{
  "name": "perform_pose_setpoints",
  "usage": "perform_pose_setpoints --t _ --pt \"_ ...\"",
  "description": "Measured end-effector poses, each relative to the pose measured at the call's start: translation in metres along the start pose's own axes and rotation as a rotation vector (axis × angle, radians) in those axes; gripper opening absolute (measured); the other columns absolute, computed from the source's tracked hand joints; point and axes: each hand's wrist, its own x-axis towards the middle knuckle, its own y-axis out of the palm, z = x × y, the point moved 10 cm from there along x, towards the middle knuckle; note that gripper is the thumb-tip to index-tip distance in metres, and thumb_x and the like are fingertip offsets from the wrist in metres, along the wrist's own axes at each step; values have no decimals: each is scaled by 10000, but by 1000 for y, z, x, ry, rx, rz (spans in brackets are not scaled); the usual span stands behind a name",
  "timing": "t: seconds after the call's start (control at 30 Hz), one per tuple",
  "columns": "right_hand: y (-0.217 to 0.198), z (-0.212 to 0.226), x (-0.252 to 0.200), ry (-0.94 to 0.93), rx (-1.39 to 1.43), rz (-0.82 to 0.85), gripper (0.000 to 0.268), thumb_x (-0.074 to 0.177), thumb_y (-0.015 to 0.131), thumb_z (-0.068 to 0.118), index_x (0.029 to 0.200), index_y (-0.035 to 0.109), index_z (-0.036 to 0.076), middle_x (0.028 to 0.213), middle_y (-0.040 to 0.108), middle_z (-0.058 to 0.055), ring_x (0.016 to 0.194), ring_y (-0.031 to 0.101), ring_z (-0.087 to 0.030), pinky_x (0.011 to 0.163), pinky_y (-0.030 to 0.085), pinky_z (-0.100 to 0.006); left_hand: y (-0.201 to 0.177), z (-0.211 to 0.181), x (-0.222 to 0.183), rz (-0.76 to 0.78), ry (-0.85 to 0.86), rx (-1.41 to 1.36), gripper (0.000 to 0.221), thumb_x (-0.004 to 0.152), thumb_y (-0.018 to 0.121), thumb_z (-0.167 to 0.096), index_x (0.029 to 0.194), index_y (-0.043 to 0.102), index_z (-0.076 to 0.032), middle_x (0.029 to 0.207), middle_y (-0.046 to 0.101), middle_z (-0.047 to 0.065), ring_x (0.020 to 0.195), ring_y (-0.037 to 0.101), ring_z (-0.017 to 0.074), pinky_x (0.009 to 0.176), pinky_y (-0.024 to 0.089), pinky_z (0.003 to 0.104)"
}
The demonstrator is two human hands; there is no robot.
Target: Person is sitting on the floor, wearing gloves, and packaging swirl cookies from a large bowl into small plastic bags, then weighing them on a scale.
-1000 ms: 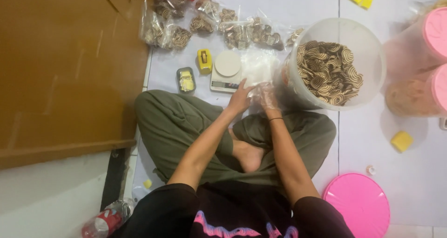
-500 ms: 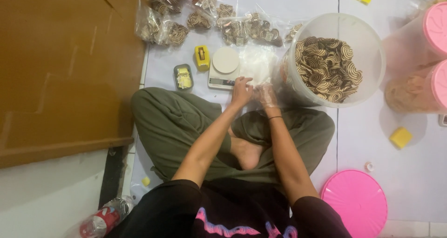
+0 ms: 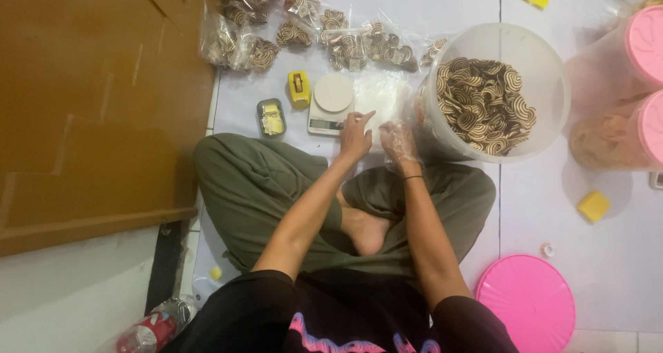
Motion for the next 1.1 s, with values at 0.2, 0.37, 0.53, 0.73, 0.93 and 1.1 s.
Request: perform_pose_setpoints --t 0.2,0.37,0.53,0.73,0.93,1.1 --pt "-14 16 -17 -52 -115 -39 250 988 563 188 1056 766 59 1075 738 -189 1115 672 -406 910 542 -525 4 -24 2 -35 168 150 178 891 758 -205 1059 785 -255 1437 490 121 1429 368 382 1091 369 564" --pt "-14 26 -24 -101 -178 -26 268 991 644 223 1122 742 11 1115 726 -227 1156 659 -400 992 535 -513 9 -14 4 -53 169 118 189 890 721 -181 1055 750 -268 1299 581 55 1293 532 291 1025 437 508" --pt "7 72 -16 -534 -113 -173 213 974 706 182 1161 728 82 1076 734 -137 1077 695 -326 989 530 -449 -41 35 29 -211 111 -42 351 870 681 -124 1205 710 -224 1212 591 112 1128 671 366 937 548 490" --pt "84 141 21 -718 62 -131 268 938 714 138 1202 717 95 1087 729 -154 1082 686 -351 992 523 -461 -212 143 63 -640 121 2 262 881 667 -60 1142 686 -77 1117 630 185 1163 577 413 1035 435 504" --pt "151 217 51 -807 96 -82 344 901 699 75 1232 648 148 1070 706 -158 1061 676 -395 958 522 -516 -286 227 113 -421 -271 162 393 913 652 -188 1299 631 -255 1322 544 143 1293 555 366 1088 455 485" --pt "162 273 66 -865 108 -96 475 877 710 77 1334 602 152 1114 682 -136 1052 675 -375 927 544 -495 -286 236 123 -293 -324 176 331 951 628 -263 1282 636 -246 1207 681 106 1227 623 289 1105 381 435"
